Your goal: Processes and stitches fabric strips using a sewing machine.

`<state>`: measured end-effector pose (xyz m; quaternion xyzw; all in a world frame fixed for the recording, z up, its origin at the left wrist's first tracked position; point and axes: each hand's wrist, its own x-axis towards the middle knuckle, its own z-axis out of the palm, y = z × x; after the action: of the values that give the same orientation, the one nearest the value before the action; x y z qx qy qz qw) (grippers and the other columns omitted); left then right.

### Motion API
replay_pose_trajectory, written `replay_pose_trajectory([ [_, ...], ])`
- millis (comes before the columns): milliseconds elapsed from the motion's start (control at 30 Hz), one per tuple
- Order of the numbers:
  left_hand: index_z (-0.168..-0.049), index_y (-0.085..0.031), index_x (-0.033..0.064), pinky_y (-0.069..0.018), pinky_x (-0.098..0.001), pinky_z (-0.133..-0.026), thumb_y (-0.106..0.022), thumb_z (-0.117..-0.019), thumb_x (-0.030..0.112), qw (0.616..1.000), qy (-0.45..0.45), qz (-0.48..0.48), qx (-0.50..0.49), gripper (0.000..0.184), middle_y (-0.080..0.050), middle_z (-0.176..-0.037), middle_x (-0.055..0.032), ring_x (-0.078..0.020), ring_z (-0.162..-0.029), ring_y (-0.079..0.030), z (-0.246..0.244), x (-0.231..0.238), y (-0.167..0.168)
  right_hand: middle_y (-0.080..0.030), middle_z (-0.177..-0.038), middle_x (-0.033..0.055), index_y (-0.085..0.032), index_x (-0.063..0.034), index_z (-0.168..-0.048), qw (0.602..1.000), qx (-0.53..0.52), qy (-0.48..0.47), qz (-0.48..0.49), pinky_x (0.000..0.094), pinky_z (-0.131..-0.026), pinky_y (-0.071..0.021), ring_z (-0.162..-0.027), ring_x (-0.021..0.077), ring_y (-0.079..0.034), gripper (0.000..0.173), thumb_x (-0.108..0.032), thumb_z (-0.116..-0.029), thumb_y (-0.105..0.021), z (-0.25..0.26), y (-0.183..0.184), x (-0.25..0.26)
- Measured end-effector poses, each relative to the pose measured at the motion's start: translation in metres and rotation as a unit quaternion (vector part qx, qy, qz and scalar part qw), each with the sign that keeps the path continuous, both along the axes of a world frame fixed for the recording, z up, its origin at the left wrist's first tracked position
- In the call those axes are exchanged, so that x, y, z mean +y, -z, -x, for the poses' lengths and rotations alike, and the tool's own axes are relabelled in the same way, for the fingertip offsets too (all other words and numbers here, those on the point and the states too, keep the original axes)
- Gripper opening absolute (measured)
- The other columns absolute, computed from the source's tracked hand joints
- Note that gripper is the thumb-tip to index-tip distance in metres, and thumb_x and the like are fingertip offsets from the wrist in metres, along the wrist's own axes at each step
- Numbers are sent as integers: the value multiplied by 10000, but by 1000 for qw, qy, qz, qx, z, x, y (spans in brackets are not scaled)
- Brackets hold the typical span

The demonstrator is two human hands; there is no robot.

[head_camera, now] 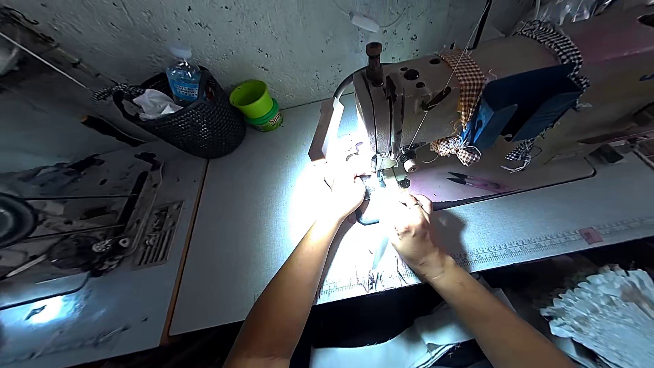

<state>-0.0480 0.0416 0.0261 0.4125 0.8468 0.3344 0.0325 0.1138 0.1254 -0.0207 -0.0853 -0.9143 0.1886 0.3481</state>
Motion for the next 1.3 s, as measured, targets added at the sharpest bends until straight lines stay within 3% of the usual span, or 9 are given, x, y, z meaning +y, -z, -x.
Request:
replay_pose_trajectory([
  [133, -1043, -719, -53, -474, -483, -942, -444, -978, -54, 1000, 15, 6, -1, 283, -677, -1082, -221, -338, -1070, -630, -3, -4, 0, -756, -1086, 130, -781, -46, -984, 1000, -26, -4, -5, 530, -1063, -422, -1144, 316, -667, 171, -65, -917, -625, 0, -6, 1],
  [333, -1466, -540, 92, -453, -514, -1084, -484, -1059, 214, 995, -46, 37, -76, 429, -617, -1382, -141, -277, -1280, -585, -41, -33, 1, -743, -1169, 118, -784, -56, -1078, 997, -69, -9, 41, 516, -1070, -465, -1195, 320, -649, 232, -84, -948, -594, -20, -7, 0],
  [500, -1212, -676, 5, -573, -295, -780, -796, -793, 486, 991, -104, -59, -57, 650, -725, -981, -48, -109, -866, -683, -146, -70, 9, -756, -1025, 61, -777, -68, -1040, 987, -36, 33, 152, 410, -940, -554, -1024, 204, -702, 231, -178, -935, -602, -75, -10, -17],
  [567, -1098, -708, 4, -561, -219, -668, -792, -802, 341, 987, -115, -102, -42, 456, -716, -863, -10, -51, -731, -663, -165, -73, 19, -740, -980, 27, -767, -90, -1043, 976, -48, 38, 207, 338, -901, -555, -968, 144, -685, 233, -214, -933, -603, -89, -11, -27],
  [700, -867, -708, 19, -556, -181, -548, -713, -839, 49, 951, -146, -217, -164, 41, -704, -711, 2, -18, -579, -644, -174, -71, 16, -713, -1097, 98, -738, -69, -1119, 981, -48, -10, 186, 428, -926, -522, -1076, 249, -647, 377, -294, -819, -710, -97, -8, -39],
  [867, -863, -681, -33, -622, -268, -559, -773, -792, -78, 889, -166, -294, -308, 125, -721, -709, -60, -116, -578, -700, -175, -68, 3, -719, -1018, 64, -791, -150, -1021, 990, 63, -43, 116, 357, -920, -460, -1010, 194, -627, 165, -211, -938, -662, -91, 1, -38],
  [1067, -908, -760, -24, -564, -156, -615, -697, -864, 60, 977, -76, -199, -3, 114, -726, -746, -51, -23, -638, -667, -186, -74, 25, -748, -1017, 51, -782, -148, -1013, 996, 43, -61, 56, 379, -974, -457, -1041, 218, -650, 186, -130, -957, -605, -102, 16, -33],
  [1167, -982, -786, 11, -585, -213, -749, -632, -875, 62, 985, -6, -151, 81, 195, -748, -887, -98, -101, -791, -706, -184, -83, 34, -749, -1035, 56, -765, -134, -1017, 996, 54, -71, 22, 354, -963, -435, -1037, 216, -636, 180, -119, -973, -592, -105, 22, -26],
  [1300, -1007, -814, 145, -464, -317, -812, -653, -957, 177, 974, 9, -160, 159, 172, -753, -1016, -69, -160, -885, -637, -170, -86, 41, -722, -1021, 59, -724, -111, -1025, 991, 96, -89, -13, 342, -963, -411, -1024, 207, -607, 146, -112, -997, -580, -101, 20, -17],
])
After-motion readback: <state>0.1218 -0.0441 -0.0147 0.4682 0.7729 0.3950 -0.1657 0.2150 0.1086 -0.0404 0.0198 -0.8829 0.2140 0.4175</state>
